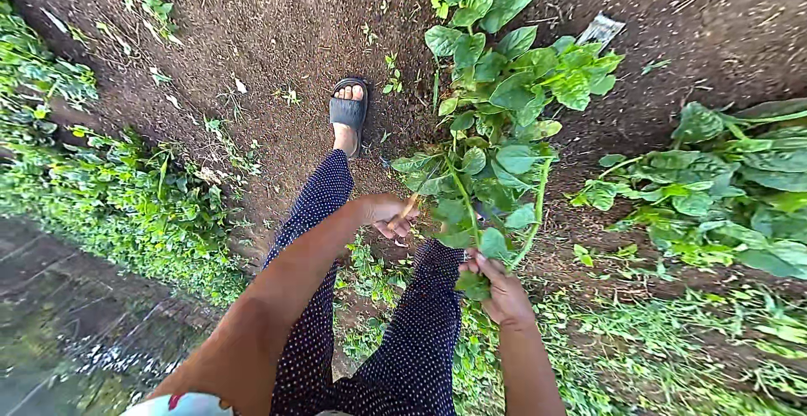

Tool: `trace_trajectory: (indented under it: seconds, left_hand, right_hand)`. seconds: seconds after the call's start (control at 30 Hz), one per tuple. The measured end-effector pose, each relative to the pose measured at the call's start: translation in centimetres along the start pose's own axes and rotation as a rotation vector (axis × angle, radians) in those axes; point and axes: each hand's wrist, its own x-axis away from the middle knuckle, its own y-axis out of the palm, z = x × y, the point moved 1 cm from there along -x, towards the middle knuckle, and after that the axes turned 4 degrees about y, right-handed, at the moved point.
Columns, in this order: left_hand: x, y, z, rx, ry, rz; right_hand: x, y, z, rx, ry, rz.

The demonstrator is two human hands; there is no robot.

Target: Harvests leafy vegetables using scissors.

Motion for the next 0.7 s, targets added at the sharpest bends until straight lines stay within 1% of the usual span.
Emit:
trace_trajectory:
  seconds: [0.1,0.17,0.23,0.47,0.7]
  left_hand:
    - [-2.7,-1.3,0.0,0.176,-0.035,-0.127]
    - [-3.9,-1.6,0.0,0.283,-0.044,-0.196]
    - [-4.5,-1.6,0.3,0.332,-0.017,-0.229]
    - [-5.3,0.0,1.5,0.396,0.056,-0.204]
    - [-5.6,0.9,-0.3,0.564,0.127,-0.196]
  right_hand:
    - [-0.1,-1.2,-0.5,-0.112,-0.01,-0.003]
    - [0.1,-1.4,-0.7,-0.098,-0.003,0.005]
    - [0.2,-1.2,-0.8,-0.07,-0.002,0.004]
    - [1.2,0.9,-0.8,0.005,0.001,0.029]
    - [1.6,3.0,0.8,-0.076,-0.02,0.038]
